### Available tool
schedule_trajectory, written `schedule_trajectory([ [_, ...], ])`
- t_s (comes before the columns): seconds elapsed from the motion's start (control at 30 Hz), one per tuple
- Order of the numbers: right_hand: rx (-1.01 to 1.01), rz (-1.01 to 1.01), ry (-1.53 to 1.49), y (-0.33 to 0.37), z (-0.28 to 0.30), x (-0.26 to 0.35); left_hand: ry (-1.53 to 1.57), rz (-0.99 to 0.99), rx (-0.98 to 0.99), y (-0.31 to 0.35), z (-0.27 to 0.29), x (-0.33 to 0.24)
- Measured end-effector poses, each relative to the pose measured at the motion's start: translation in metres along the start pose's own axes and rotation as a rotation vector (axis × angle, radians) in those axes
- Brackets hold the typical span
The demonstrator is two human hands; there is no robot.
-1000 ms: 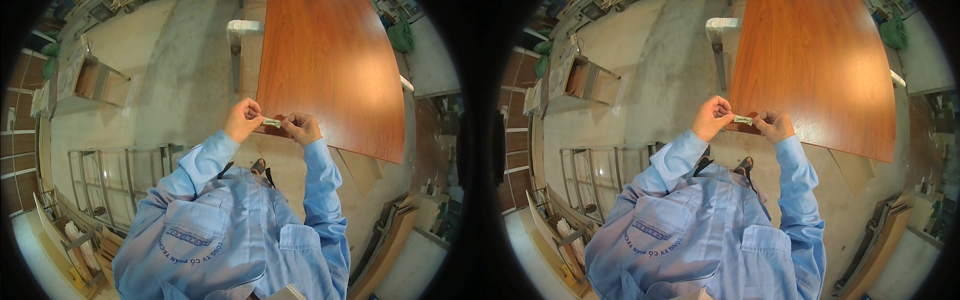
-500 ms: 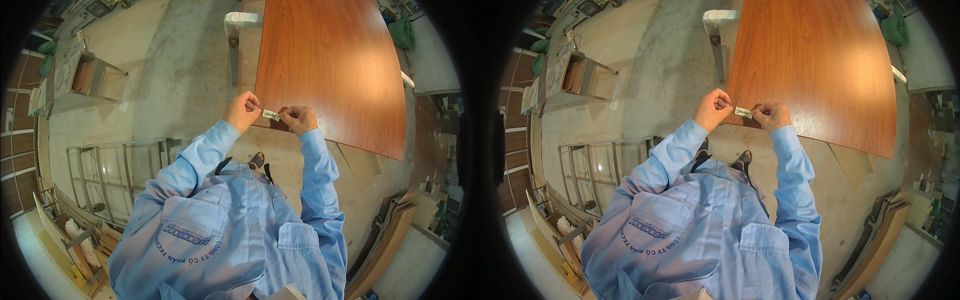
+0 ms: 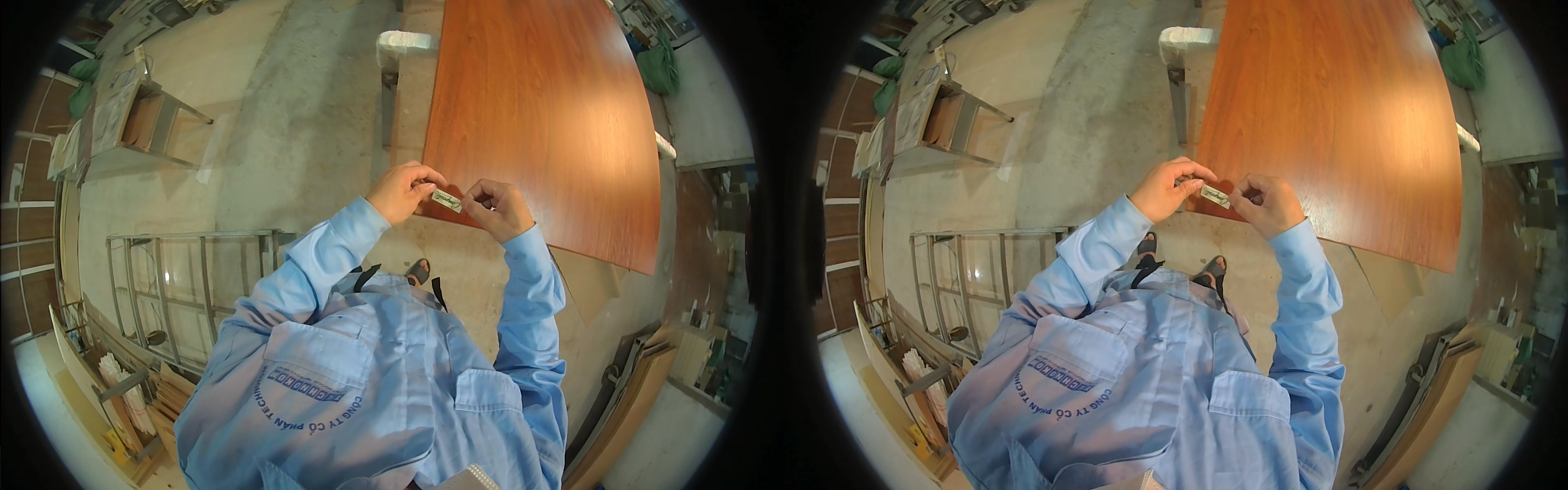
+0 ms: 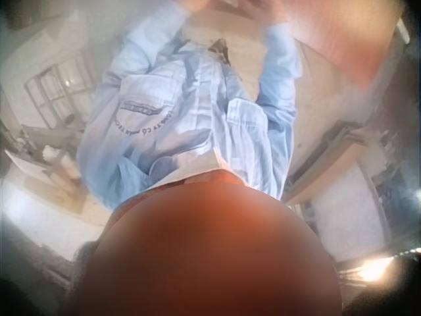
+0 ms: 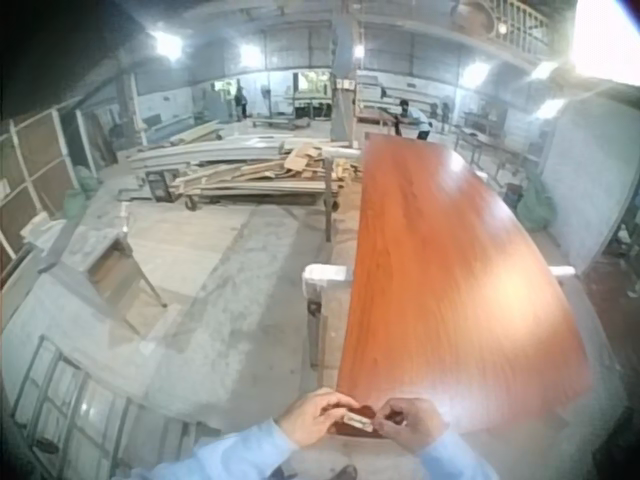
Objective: The person applies a small label to a wooden tabletop, then retrieves a large sheet of protective film and, with a coworker, lays it over the tabletop. The person smooths the film and adjusts its position to cover the surface.
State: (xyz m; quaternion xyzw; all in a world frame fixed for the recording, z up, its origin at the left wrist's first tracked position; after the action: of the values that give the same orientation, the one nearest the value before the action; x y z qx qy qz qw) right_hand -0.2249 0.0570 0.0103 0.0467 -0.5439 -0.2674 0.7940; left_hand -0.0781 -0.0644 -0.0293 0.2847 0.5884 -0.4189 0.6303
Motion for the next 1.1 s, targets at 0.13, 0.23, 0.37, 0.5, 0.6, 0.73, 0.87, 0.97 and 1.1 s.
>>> schedule_trajectory([
  [0.13, 0.025, -0.031, 0.070, 0.003, 0.006, 0.012, 0.220, 0.120, 0.116, -0.003, 0.005, 0.004],
  [0.23, 0.020, -0.064, 0.148, 0.002, 0.007, 0.013, 0.265, 0.164, 0.131, -0.002, 0.008, 0.002],
  [0.37, 0.018, -0.021, 0.106, 0.002, 0.005, 0.010, 0.260, 0.186, 0.134, 0.000, 0.010, -0.003],
  [0.5, 0.010, -0.007, 0.106, 0.001, 0.006, 0.005, 0.278, 0.224, 0.170, 0.002, 0.010, -0.001],
  [0.6, 0.020, -0.023, 0.098, 0.000, 0.006, 0.001, 0.300, 0.247, 0.222, 0.003, 0.010, 0.001],
  [0.73, 0.031, -0.009, -0.019, 0.000, 0.003, -0.001, 0.376, 0.247, 0.261, 0.004, 0.008, 0.002],
  [0.87, 0.007, -0.039, -0.213, 0.006, 0.002, -0.004, 0.430, 0.274, 0.188, 0.005, 0.010, 0.003],
  [0.97, -0.123, -0.099, -0.315, 0.011, 0.004, -0.010, 0.422, 0.260, 0.140, 0.004, 0.015, 0.003],
  [1.1, -0.248, -0.126, -0.374, 0.015, -0.001, -0.014, 0.418, 0.258, 0.109, 0.002, 0.019, 0.004],
])
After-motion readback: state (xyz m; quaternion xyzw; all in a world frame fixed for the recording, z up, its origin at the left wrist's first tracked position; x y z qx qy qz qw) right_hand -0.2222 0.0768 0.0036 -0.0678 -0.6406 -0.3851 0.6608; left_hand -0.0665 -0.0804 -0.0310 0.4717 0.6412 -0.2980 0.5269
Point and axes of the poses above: each hand's wrist, its own y-axis away from the middle knuckle, its own z-axis out of the back of the hand, x = y × z, the point moved 5 cm from there along -y, towards the middle knuckle, and after that the axes turned 11 degrees about -z, right-handed, at the moved point
